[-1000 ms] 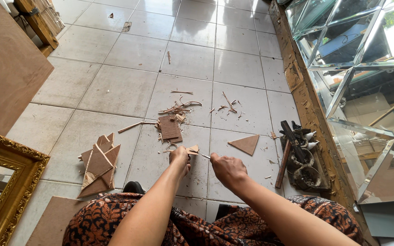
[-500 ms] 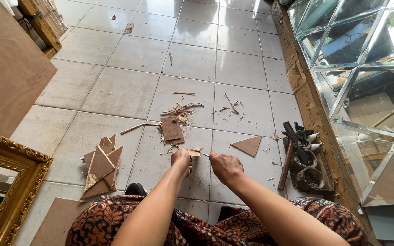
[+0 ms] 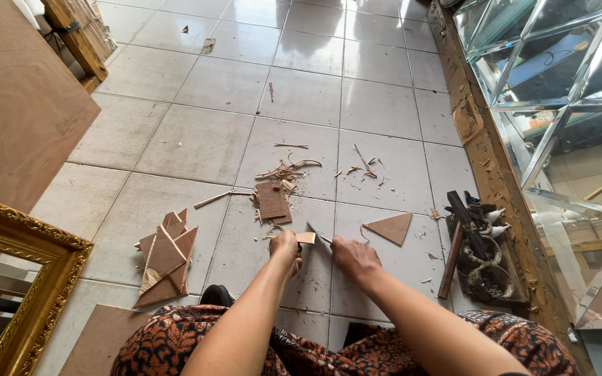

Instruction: The person sits on the floor and uses a knife to carve and shape small triangular wooden pieces. They repeatedly hold the wood, shave off thin layers, and place the finished pieces into a pile.

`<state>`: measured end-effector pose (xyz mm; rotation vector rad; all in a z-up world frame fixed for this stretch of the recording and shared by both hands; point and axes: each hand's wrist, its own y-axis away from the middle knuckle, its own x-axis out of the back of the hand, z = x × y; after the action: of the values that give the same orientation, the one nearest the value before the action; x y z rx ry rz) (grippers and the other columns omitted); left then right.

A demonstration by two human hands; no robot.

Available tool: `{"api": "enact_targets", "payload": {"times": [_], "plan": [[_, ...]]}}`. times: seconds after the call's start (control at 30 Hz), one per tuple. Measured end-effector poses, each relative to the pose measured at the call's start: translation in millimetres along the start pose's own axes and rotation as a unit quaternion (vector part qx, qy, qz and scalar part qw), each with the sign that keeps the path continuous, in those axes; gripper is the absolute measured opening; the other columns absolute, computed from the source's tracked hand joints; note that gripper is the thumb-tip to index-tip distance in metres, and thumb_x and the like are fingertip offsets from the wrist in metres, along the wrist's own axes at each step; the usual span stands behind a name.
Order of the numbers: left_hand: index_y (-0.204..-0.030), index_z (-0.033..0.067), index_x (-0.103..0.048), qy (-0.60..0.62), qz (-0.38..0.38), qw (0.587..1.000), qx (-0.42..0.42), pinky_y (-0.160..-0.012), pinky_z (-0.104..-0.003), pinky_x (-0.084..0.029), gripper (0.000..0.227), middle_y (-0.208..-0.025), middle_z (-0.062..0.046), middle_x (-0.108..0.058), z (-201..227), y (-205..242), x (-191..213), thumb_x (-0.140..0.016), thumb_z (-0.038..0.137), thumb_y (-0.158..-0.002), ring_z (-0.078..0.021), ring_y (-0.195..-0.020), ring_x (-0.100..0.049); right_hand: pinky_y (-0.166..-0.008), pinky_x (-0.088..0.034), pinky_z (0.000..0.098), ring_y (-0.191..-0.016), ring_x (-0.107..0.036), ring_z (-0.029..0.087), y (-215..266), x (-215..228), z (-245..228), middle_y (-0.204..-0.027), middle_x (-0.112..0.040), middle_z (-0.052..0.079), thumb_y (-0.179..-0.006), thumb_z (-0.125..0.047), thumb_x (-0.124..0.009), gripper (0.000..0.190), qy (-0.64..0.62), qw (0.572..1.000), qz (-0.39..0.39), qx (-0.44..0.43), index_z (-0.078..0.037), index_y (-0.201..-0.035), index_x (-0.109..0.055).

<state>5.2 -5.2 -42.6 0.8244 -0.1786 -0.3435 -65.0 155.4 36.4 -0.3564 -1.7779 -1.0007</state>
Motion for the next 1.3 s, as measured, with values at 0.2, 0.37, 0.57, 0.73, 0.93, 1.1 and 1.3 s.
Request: {"api": "enact_targets", "payload": {"times": [0.2, 0.37, 0.57, 0.73, 0.93, 1.1, 1.3], "plan": [[-0.078, 0.0062, -0.066, -0.046, 0.014, 0.999, -0.015, -0.034, -0.032, -0.038, 0.026, -0.051, -0.006, -0.051, -5, -18, -4, -0.064, 0.024, -0.097, -0.0135, -0.036, -0.049, -0.098, -0.064, 0.0617, -0.106, -0.082, 0.044, 34, 18, 8, -0.103, -0.081, 0.019, -0.119, -0.046, -0.032, 0.043, 0.034, 0.997, 0.047, 0.049, -0.022, -0.131, -0.065], [-0.080, 0.0069, -0.067, -0.064, 0.019, 0.998, -0.019, -0.035, -0.032, -0.039, 0.025, -0.052, -0.005, -0.051, -5, -17, -6, -0.063, 0.025, -0.097, -0.0137, -0.038, -0.050, -0.095, -0.066, 0.0596, -0.099, -0.083, 0.042, 48, 23, 7, -0.095, -0.080, 0.018, -0.121, -0.047, -0.030, 0.043, 0.043, 0.996, 0.059, 0.058, -0.020, -0.124, -0.063], [-0.081, 0.0071, -0.069, -0.085, 0.017, 0.996, -0.020, -0.036, -0.033, -0.042, 0.026, -0.054, -0.005, -0.054, -3, -16, -7, -0.063, 0.027, -0.097, -0.0139, -0.040, -0.052, -0.090, -0.066, 0.0607, -0.094, -0.084, 0.041, 28, 17, 6, -0.089, -0.079, 0.017, -0.121, -0.043, -0.029, 0.042, 0.072, 0.994, 0.054, 0.055, -0.018, -0.124, -0.063], [-0.081, 0.0070, -0.070, -0.072, 0.017, 0.997, -0.021, -0.035, -0.032, -0.040, 0.025, -0.054, -0.006, -0.053, -2, -11, -5, -0.063, 0.026, -0.096, -0.0141, -0.039, -0.051, -0.088, -0.066, 0.0605, -0.095, -0.084, 0.042, 13, 11, 7, -0.091, -0.081, 0.019, -0.119, -0.044, -0.029, 0.044, 0.067, 0.995, 0.050, 0.049, -0.018, -0.120, -0.065], [-0.079, 0.0065, -0.070, -0.063, 0.019, 0.997, -0.029, -0.035, -0.033, -0.039, 0.025, -0.053, -0.007, -0.052, -4, -9, -3, -0.063, 0.026, -0.094, -0.0144, -0.039, -0.050, -0.087, -0.067, 0.0604, -0.097, -0.085, 0.042, 16, 16, 2, -0.093, -0.082, 0.021, -0.120, -0.043, -0.031, 0.044, 0.072, 0.995, 0.052, 0.048, -0.017, -0.117, -0.067], [-0.077, 0.0084, -0.069, -0.068, 0.013, 0.997, -0.024, -0.034, -0.032, -0.038, 0.026, -0.052, -0.005, -0.052, 1, -1, -4, -0.063, 0.028, -0.094, -0.0133, -0.038, -0.049, -0.088, -0.065, 0.0611, -0.103, -0.084, 0.041, -3, -5, 2, -0.100, -0.083, 0.019, -0.116, -0.029, -0.032, 0.038, 0.074, 0.997, 0.025, 0.008, -0.014, -0.117, -0.067], [-0.074, 0.0094, -0.069, -0.063, 0.003, 0.997, -0.036, -0.033, -0.029, -0.036, 0.028, -0.050, -0.004, -0.050, 4, 20, 5, -0.063, 0.027, -0.095, -0.0118, -0.037, -0.047, -0.095, -0.064, 0.0639, -0.113, -0.082, 0.042, 0, -6, -14, -0.109, -0.083, 0.019, -0.115, -0.028, -0.035, 0.039, 0.021, 0.999, 0.018, -0.032, -0.013, -0.125, -0.070]]}}
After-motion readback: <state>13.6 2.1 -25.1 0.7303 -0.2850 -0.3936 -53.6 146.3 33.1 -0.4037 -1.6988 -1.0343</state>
